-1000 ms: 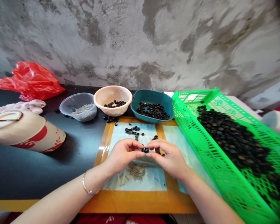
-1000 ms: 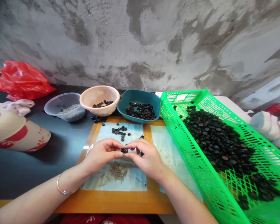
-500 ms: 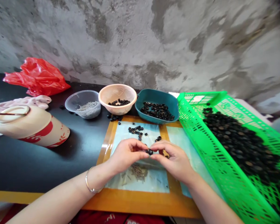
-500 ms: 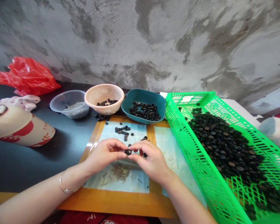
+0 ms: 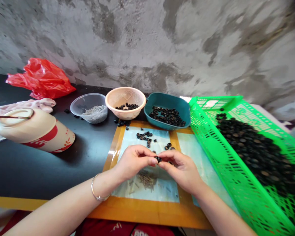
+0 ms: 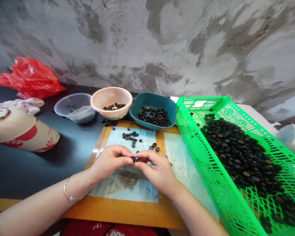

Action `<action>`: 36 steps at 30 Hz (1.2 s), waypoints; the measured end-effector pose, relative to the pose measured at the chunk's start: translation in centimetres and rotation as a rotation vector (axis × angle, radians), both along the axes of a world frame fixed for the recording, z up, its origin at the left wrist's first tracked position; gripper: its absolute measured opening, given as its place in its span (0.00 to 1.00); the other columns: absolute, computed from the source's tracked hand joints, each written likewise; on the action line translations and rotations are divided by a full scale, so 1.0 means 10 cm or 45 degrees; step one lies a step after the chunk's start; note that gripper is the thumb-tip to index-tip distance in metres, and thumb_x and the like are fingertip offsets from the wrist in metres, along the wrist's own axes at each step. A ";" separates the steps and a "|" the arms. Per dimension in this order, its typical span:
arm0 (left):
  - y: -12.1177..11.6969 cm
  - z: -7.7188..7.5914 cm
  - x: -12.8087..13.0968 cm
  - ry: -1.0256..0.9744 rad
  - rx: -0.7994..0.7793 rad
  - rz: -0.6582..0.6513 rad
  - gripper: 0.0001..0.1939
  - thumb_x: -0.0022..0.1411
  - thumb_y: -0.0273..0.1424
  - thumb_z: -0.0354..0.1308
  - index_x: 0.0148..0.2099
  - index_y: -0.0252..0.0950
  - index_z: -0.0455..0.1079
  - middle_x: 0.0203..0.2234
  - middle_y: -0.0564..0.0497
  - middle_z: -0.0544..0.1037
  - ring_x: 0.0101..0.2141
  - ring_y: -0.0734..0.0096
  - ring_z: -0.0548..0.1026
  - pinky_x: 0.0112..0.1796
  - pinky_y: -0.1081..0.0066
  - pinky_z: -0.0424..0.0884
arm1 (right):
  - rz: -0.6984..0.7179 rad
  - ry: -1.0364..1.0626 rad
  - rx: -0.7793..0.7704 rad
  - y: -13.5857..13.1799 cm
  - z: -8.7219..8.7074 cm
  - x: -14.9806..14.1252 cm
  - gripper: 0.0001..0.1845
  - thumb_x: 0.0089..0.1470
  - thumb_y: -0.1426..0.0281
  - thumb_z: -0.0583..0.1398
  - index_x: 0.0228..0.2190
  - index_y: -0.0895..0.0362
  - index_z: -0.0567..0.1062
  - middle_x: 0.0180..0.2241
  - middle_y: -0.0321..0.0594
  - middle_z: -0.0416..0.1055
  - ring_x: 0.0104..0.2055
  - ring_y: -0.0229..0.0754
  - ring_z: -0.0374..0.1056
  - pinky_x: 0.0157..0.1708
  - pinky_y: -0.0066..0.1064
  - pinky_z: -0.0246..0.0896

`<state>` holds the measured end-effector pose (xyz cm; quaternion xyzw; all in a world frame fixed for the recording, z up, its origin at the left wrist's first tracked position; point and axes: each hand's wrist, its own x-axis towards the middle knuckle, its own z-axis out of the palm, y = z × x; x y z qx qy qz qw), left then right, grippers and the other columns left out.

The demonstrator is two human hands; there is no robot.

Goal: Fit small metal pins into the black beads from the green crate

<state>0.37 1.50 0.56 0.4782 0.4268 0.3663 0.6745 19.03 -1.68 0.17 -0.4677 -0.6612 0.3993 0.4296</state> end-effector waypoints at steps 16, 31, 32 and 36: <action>-0.01 -0.05 0.01 -0.119 -0.231 -0.183 0.20 0.43 0.45 0.71 0.22 0.32 0.73 0.18 0.50 0.76 0.21 0.72 0.72 0.27 0.73 0.68 | 0.008 -0.106 -0.054 -0.02 0.07 0.00 0.06 0.50 0.66 0.66 0.31 0.55 0.79 0.27 0.38 0.78 0.27 0.40 0.73 0.28 0.29 0.69; 0.00 -0.05 0.00 -0.013 -0.287 -0.228 0.21 0.42 0.46 0.71 0.21 0.32 0.71 0.14 0.51 0.75 0.18 0.74 0.72 0.25 0.74 0.68 | 0.247 -0.391 0.327 0.02 0.07 0.01 0.12 0.61 0.61 0.59 0.42 0.53 0.78 0.28 0.38 0.76 0.29 0.40 0.69 0.31 0.32 0.63; 0.00 -0.04 -0.01 -0.004 -0.275 -0.234 0.21 0.42 0.46 0.71 0.20 0.32 0.72 0.14 0.50 0.75 0.18 0.74 0.72 0.25 0.74 0.68 | 0.262 -0.389 0.326 0.02 0.07 0.01 0.11 0.61 0.62 0.59 0.41 0.53 0.78 0.28 0.38 0.76 0.29 0.40 0.69 0.32 0.31 0.63; -0.01 -0.03 0.00 0.051 -0.233 -0.249 0.22 0.43 0.48 0.69 0.20 0.33 0.72 0.14 0.50 0.75 0.19 0.73 0.71 0.24 0.74 0.67 | 0.265 -0.382 0.343 0.01 0.09 0.00 0.09 0.60 0.63 0.60 0.36 0.53 0.78 0.25 0.36 0.74 0.27 0.39 0.68 0.29 0.30 0.62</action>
